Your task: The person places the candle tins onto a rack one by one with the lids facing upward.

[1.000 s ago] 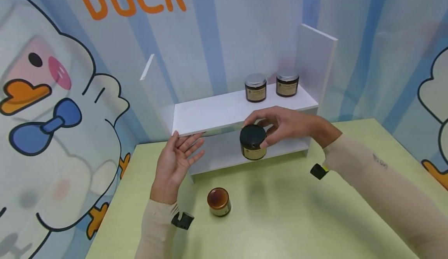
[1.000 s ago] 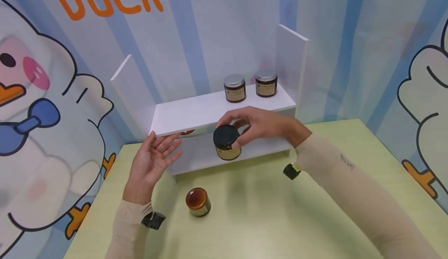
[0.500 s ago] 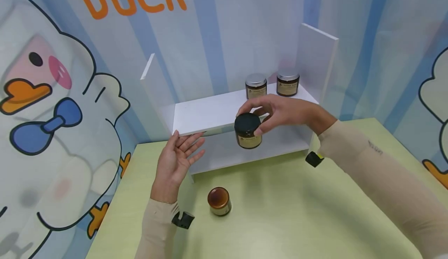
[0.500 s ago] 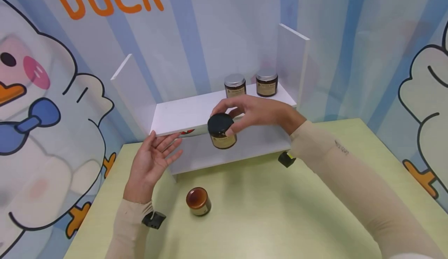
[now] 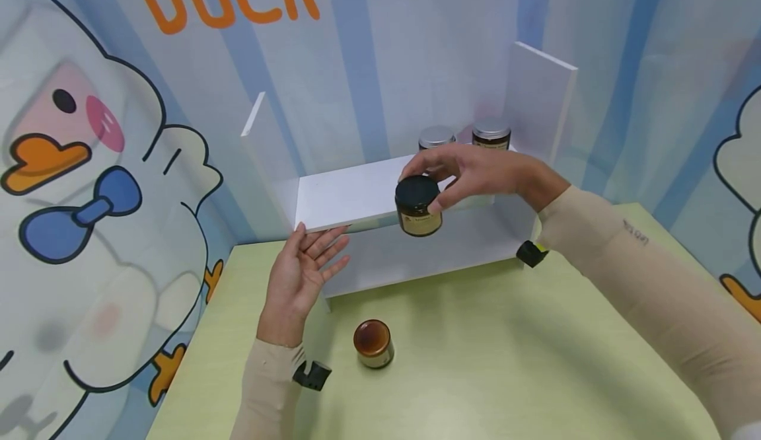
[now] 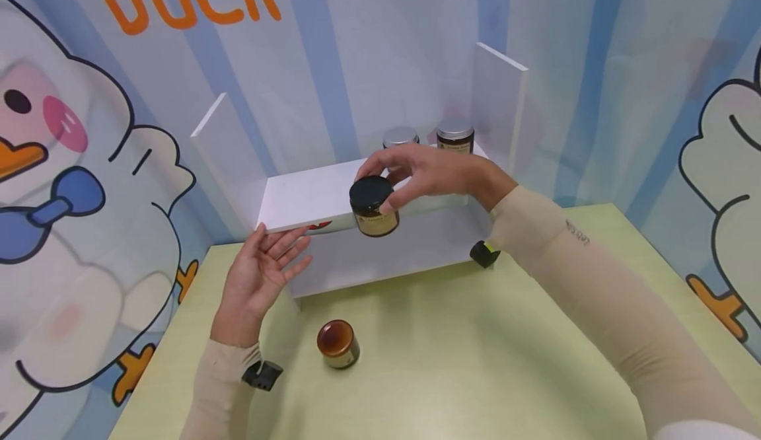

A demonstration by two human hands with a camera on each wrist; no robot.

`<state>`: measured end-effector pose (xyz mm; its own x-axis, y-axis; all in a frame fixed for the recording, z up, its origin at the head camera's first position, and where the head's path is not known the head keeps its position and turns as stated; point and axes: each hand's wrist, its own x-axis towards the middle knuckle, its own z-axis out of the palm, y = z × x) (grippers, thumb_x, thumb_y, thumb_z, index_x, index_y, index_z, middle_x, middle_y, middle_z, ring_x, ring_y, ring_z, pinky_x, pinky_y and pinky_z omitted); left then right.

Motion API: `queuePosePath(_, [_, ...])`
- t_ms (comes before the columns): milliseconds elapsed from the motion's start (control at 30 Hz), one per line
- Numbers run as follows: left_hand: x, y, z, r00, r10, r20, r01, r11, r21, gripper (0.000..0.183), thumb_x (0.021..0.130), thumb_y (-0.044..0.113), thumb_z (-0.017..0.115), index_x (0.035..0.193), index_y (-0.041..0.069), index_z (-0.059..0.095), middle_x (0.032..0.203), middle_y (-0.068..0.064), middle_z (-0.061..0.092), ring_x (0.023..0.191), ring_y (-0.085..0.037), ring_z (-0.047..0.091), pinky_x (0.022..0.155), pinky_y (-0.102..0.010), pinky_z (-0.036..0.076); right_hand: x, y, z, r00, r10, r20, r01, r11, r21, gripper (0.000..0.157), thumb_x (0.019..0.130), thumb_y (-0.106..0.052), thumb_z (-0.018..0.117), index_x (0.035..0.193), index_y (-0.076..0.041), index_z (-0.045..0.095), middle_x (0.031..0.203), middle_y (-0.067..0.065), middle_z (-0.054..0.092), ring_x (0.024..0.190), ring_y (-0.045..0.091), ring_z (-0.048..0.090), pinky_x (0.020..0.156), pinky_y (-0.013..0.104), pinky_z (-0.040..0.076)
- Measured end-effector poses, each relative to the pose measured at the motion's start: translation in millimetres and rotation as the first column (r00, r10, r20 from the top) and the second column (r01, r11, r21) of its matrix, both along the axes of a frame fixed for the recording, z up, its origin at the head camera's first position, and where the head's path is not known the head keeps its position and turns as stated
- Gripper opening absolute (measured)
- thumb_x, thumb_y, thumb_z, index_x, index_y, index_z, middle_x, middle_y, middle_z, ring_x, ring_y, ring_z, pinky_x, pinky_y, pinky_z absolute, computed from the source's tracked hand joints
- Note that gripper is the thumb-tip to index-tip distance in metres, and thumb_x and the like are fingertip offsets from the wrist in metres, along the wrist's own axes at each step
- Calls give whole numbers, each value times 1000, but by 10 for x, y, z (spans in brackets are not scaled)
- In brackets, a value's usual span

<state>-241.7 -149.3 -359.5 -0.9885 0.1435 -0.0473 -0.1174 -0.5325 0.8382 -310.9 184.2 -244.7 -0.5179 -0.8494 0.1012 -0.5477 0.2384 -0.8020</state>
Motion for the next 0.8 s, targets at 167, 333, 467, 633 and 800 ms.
queuePosePath(167, [-1, 5, 3, 1000, 3, 0, -3, 1000, -2, 55, 110, 45, 40, 145, 4, 47, 121, -6, 75, 122, -26, 66, 109, -51, 46, -31, -11, 79, 1000, 8, 24, -8, 1000, 9, 51, 91, -13, 79, 138, -16, 59, 134, 7, 60, 128, 25, 59, 103, 50, 47])
queuePosePath(333, [-2, 2, 1, 1000, 3, 1, -3, 1000, 1, 56, 110, 46, 40, 145, 3, 47, 121, -7, 74, 122, -25, 66, 108, -51, 47, -80, -23, 143, 998, 12, 54, -12, 1000, -8, 51, 91, -10, 78, 138, -12, 57, 135, 10, 59, 126, 29, 60, 101, 48, 50])
queuePosePath(467, [-6, -7, -6, 1000, -2, -1, 2, 1000, 1, 56, 109, 46, 41, 145, 3, 48, 121, -7, 75, 121, -25, 67, 108, -50, 47, -122, -39, 183, 998, 26, 62, -24, 999, -30, 51, 91, -9, 78, 138, -10, 58, 133, 12, 60, 121, 32, 62, 99, 46, 52])
queuePosePath(633, [-7, -8, -4, 1000, -1, -2, 1, 1000, 9, 55, 109, 46, 42, 144, 3, 50, 122, -8, 74, 121, -25, 67, 106, -50, 49, -164, -68, 234, 998, 30, 56, -28, 999, -26, 50, 91, -8, 77, 137, -9, 59, 134, 12, 60, 120, 33, 62, 97, 45, 52])
queuePosePath(800, [-13, -9, -9, 1000, -2, -2, 2, 1000, 8, 55, 110, 45, 41, 144, 3, 49, 121, -7, 74, 120, -24, 67, 107, -51, 48, -194, -98, 282, 998, 27, 60, -26, 999, -22, 49, 91, -7, 77, 137, -8, 59, 135, 12, 59, 120, 33, 62, 95, 47, 53])
